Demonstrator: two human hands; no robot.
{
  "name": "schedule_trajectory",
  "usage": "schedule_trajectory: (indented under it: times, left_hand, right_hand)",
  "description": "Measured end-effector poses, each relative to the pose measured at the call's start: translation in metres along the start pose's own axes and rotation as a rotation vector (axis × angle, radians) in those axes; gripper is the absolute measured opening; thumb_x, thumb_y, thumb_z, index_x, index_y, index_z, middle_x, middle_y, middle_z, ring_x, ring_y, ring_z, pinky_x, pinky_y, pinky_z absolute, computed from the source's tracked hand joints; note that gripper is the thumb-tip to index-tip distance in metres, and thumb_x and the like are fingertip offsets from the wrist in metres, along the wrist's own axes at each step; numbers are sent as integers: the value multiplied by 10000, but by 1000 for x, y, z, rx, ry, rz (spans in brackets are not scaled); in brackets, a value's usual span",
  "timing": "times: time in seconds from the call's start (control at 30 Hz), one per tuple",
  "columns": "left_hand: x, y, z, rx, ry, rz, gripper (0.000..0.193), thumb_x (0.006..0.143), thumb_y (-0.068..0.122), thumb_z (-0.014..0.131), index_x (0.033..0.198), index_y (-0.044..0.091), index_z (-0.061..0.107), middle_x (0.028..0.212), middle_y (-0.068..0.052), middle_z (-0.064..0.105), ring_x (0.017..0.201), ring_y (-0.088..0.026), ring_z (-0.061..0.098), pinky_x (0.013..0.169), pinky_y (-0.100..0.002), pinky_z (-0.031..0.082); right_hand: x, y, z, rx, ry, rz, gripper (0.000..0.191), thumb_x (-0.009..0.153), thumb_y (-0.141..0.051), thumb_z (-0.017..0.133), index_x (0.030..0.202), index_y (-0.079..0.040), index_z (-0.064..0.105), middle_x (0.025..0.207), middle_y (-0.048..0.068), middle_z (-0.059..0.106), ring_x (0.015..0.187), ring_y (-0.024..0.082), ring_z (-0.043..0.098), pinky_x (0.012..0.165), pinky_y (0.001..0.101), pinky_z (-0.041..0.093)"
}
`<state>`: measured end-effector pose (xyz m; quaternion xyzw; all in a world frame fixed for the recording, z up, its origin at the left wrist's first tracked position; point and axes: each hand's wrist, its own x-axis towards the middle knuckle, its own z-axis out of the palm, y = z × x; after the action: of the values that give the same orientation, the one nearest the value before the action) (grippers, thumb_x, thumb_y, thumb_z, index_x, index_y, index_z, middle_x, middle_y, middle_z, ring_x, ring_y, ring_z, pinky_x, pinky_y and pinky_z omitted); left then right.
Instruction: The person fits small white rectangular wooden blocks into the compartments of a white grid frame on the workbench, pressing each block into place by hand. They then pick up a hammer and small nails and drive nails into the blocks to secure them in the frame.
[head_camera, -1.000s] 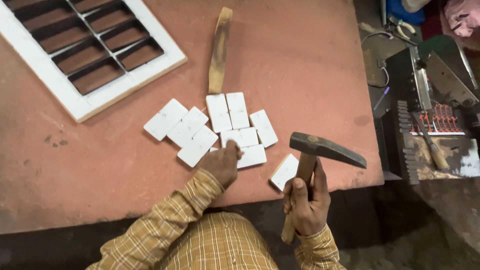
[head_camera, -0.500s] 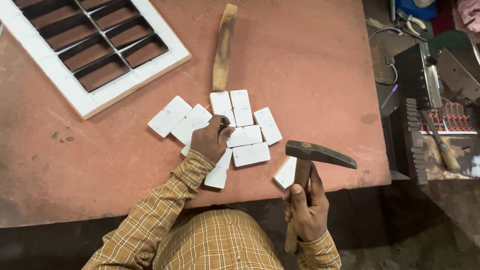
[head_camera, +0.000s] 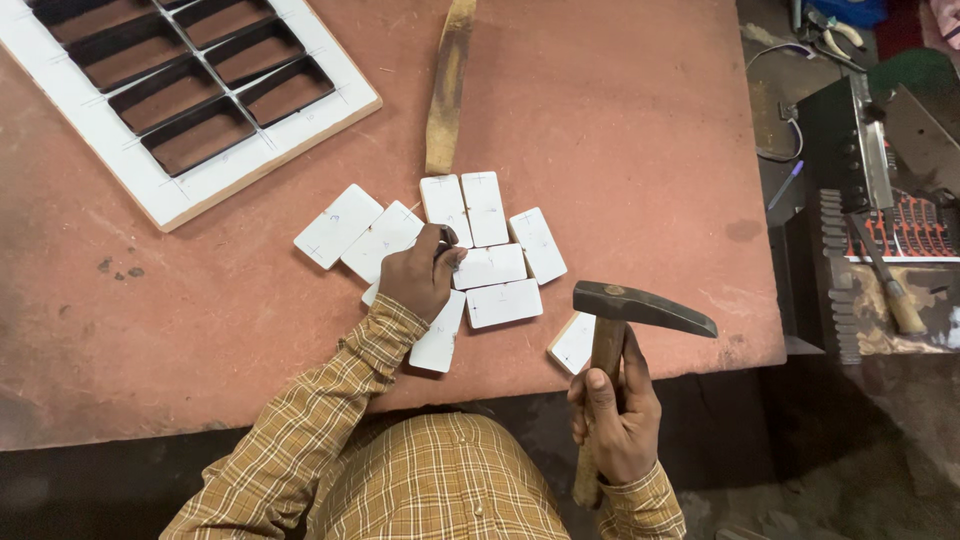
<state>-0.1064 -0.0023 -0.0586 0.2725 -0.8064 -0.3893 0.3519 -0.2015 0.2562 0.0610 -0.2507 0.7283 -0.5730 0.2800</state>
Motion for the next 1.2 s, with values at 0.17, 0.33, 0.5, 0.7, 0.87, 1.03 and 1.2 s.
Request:
schedule_trajectory:
  times: [0.17, 0.33, 0.5, 0.7, 0.87, 1.03, 1.2]
  left_hand:
    - [0, 1, 0, 8, 15, 18, 227, 1007, 250, 674, 989, 43, 583, 703, -118, 689, 598, -319, 703, 490, -413, 515]
    - [0, 1, 1, -16, 15, 6, 226, 1008, 250, 670, 998, 43, 581, 723, -120, 697, 618, -325, 707, 495, -419, 515]
    - [-1, -1, 1, -19, 12, -11, 224, 1007, 250, 674, 996, 46, 583, 726, -122, 696, 626, -327, 708, 500, -422, 514]
    - [1, 3, -2, -27, 3, 5, 219, 1004, 258, 678, 1003, 53, 601, 727, -106, 692, 601, -292, 705, 493, -396, 521]
    - [1, 14, -9, 58, 2, 164, 156, 939, 188, 730, 1013, 64, 671, 835, -115, 714, 746, -311, 703, 650, -432, 567]
    - [3, 18, -11, 72, -9, 311, 114, 919, 76, 702, 1026, 73, 663, 924, -82, 736, 883, -277, 722, 1038, -468, 557]
    - [1, 17, -10, 12, 19, 310, 142, 901, 54, 701, 1040, 69, 675, 948, -86, 746, 905, -269, 733, 1044, -467, 554]
  right_hand:
    - [0, 0, 0, -39, -3, 7, 676, 1021, -238, 510, 1630, -110, 245, 729, 25, 616, 443, 32, 486, 367, 219, 435]
    - [1, 3, 2, -47, -18, -4, 675, 1021, -236, 514, 1627, -111, 243, 728, 28, 625, 442, 34, 492, 364, 218, 438]
    - [1, 8, 3, -51, -33, 2, 678, 1020, -233, 522, 1627, -111, 246, 738, 27, 633, 454, 33, 498, 376, 216, 440]
    - [4, 9, 8, -90, -54, -27, 680, 1014, -235, 519, 1619, -98, 242, 701, 13, 626, 433, 24, 486, 359, 209, 431]
    - [19, -3, 17, -326, -72, -237, 635, 1044, -122, 555, 1625, -51, 307, 892, 84, 716, 663, 109, 645, 564, 269, 551]
    - [29, -32, 19, -538, -84, -467, 643, 997, -28, 619, 1589, -44, 367, 926, 128, 761, 800, 176, 780, 692, 314, 631]
    - [46, -59, 29, -623, -60, -559, 642, 979, -40, 664, 1546, -25, 362, 869, 114, 733, 734, 176, 768, 603, 294, 637]
